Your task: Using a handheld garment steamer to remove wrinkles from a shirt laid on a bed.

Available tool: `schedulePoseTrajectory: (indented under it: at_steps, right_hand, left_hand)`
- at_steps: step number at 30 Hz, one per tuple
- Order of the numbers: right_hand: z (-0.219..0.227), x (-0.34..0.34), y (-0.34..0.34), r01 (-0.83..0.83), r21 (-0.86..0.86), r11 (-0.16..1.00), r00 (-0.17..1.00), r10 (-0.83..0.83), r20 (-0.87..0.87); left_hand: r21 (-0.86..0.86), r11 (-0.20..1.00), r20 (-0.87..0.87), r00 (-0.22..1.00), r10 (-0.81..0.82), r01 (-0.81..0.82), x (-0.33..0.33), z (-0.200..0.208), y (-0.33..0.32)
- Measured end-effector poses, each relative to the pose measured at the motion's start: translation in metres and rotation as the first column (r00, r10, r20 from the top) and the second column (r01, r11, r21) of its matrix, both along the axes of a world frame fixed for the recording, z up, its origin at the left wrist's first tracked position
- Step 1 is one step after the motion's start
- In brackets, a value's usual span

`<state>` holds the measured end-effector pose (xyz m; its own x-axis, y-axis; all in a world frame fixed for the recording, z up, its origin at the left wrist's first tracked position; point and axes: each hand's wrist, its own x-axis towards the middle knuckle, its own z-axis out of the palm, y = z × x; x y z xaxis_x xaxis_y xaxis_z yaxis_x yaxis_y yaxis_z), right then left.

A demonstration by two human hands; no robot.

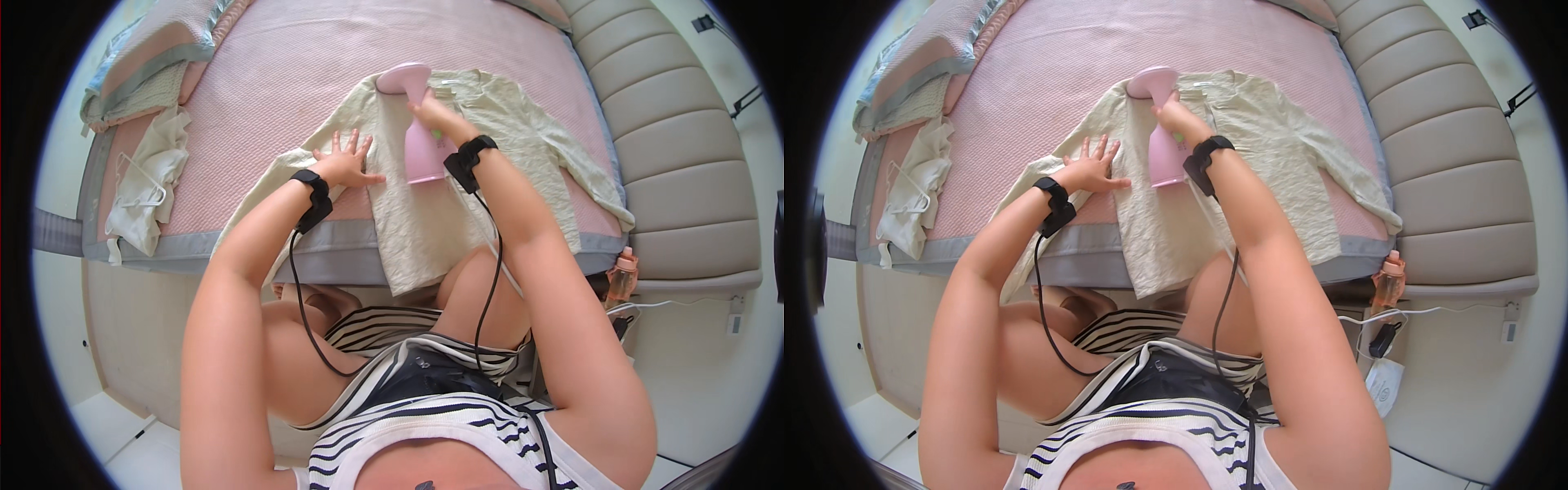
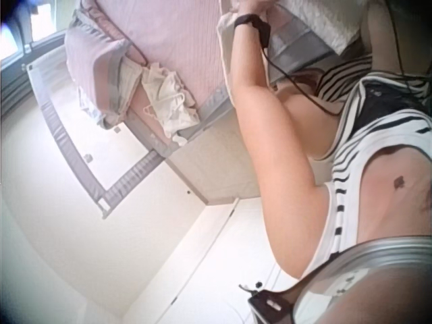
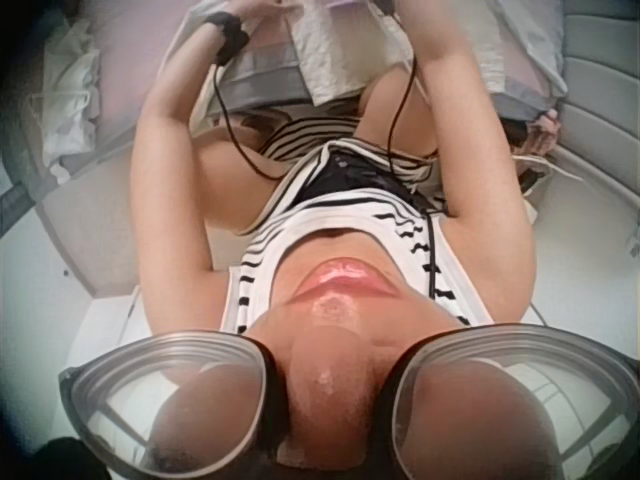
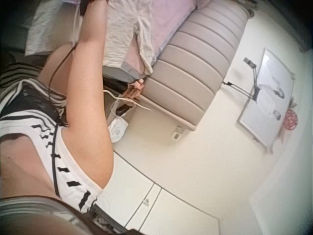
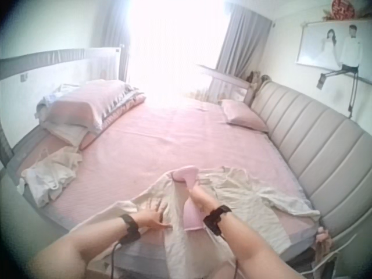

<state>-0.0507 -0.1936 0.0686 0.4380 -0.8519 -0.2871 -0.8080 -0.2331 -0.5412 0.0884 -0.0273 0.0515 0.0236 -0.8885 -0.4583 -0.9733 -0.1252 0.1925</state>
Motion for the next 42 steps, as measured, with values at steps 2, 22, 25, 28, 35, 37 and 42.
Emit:
schedulePoseTrajectory:
  at_steps: [2, 22, 25, 28, 35, 37, 42]
  right_hand:
    - [0.003, -0.002, 0.007, -0.017, 0.011, 1.0, 1.0, 0.017, 0.026]
    - [0.045, -0.02, -0.004, 0.07, 0.139, 0.988, 0.878, -0.127, 0.461]
    - [0.064, -0.005, 0.019, 0.009, 0.341, 0.94, 0.894, -0.16, 0.418]
    - [0.025, 0.001, 0.003, -0.024, 0.266, 0.964, 0.95, -0.061, 0.306]
    - [0.011, 0.025, 0.008, -0.033, 0.186, 0.982, 0.964, -0.017, 0.264]
    - [-0.004, 0.013, -0.014, -0.005, 0.115, 0.993, 0.948, -0.032, 0.317]
    - [0.003, 0.007, -0.02, 0.011, 0.233, 0.972, 0.904, -0.11, 0.414]
  left_hand:
    - [0.021, 0.999, -0.045, 0.998, 0.036, -0.035, 0.011, -0.022, -0.011]
    - [-0.133, 0.989, 0.036, 0.996, 0.077, -0.071, 0.01, -0.011, -0.021]
    - [-0.197, 0.979, 0.022, 0.999, 0.05, -0.045, 0.023, -0.016, -0.025]
    - [-0.18, 0.984, 0.102, 0.994, 0.028, -0.009, 0.022, -0.02, -0.04]
    - [-0.064, 0.997, 0.095, 0.994, 0.055, -0.049, 0.027, -0.017, -0.028]
    - [-0.053, 0.997, 0.086, 0.995, 0.052, -0.047, 0.021, -0.013, -0.034]
    - [-0.05, 0.997, 0.114, 0.991, 0.065, -0.059, 0.02, -0.006, -0.025]
